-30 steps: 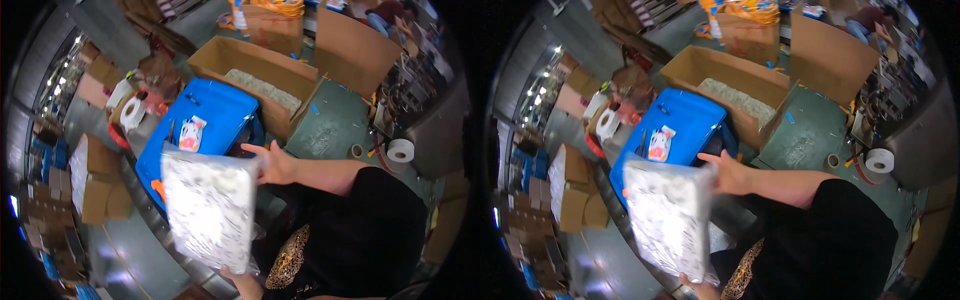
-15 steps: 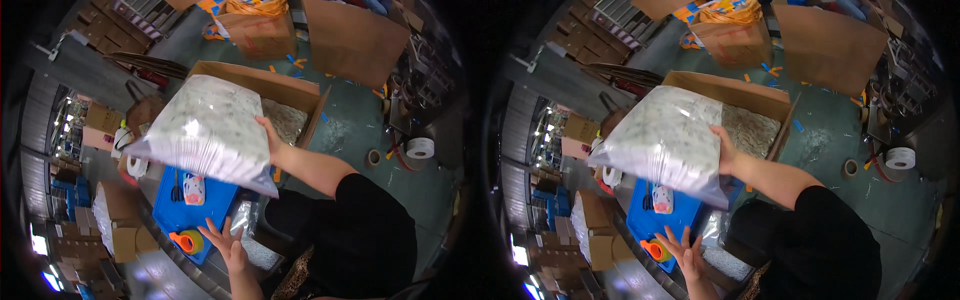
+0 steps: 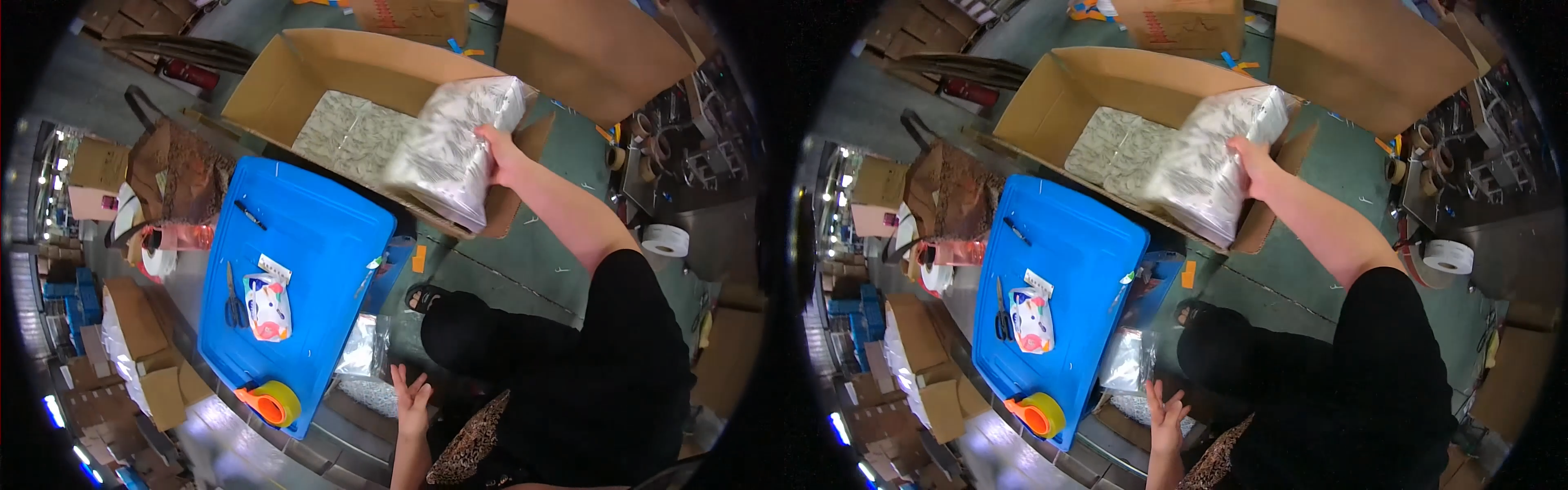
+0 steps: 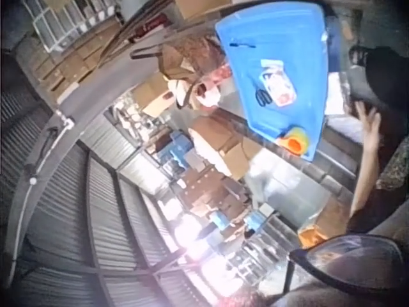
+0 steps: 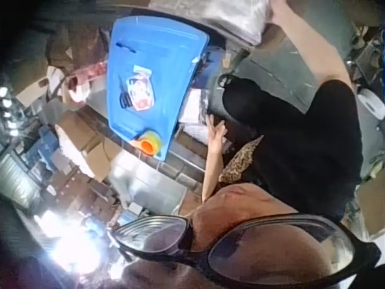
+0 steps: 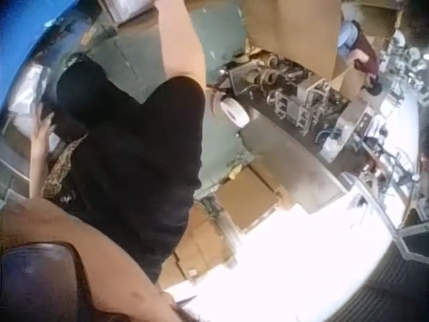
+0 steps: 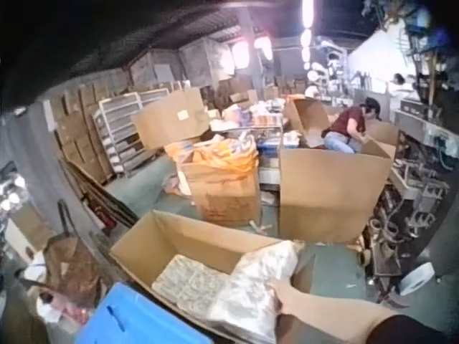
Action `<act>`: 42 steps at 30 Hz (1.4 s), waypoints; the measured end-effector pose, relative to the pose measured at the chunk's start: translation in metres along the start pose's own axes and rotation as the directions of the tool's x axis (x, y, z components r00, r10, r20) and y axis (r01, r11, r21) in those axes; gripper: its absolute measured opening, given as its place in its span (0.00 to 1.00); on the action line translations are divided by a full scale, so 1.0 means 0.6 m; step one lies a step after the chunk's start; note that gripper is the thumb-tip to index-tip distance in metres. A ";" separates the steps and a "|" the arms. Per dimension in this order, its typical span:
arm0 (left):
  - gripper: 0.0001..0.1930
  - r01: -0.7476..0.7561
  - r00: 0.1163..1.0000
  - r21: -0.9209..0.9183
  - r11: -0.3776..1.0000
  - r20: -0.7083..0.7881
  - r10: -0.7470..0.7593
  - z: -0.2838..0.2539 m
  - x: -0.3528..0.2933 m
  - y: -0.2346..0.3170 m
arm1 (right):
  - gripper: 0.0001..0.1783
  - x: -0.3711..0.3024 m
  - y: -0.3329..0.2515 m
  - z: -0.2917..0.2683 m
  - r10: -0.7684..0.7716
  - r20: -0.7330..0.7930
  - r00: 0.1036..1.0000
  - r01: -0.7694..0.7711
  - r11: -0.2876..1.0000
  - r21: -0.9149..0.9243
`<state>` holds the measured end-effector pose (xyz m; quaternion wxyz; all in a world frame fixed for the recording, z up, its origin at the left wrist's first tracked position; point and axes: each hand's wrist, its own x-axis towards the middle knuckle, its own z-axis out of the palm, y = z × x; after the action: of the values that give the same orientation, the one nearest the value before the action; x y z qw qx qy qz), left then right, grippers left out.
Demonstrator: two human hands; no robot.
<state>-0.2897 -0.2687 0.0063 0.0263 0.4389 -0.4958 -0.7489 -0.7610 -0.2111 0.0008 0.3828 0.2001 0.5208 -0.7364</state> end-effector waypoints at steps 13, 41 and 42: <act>0.36 0.171 0.954 -0.076 0.982 -0.235 -0.184 -0.297 -0.131 -0.056 | 0.55 0.037 0.097 -0.026 -0.387 -0.652 0.652 -0.407 0.547 -0.732; 0.26 -0.034 0.939 0.621 0.783 0.287 -0.187 0.351 -0.166 0.433 | 0.22 -0.473 -0.178 -0.275 0.154 0.083 0.985 0.047 0.224 -0.973; 0.24 -0.150 0.945 0.663 0.734 0.314 -0.091 0.358 -0.142 0.445 | 0.19 -0.466 -0.212 -0.253 0.128 0.044 0.991 0.024 0.150 -0.988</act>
<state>-0.4898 -0.2091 0.2910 -0.2057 0.2803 -0.7387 -0.5775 -0.6995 0.0489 0.2154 0.4753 -0.1230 0.8439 -0.2164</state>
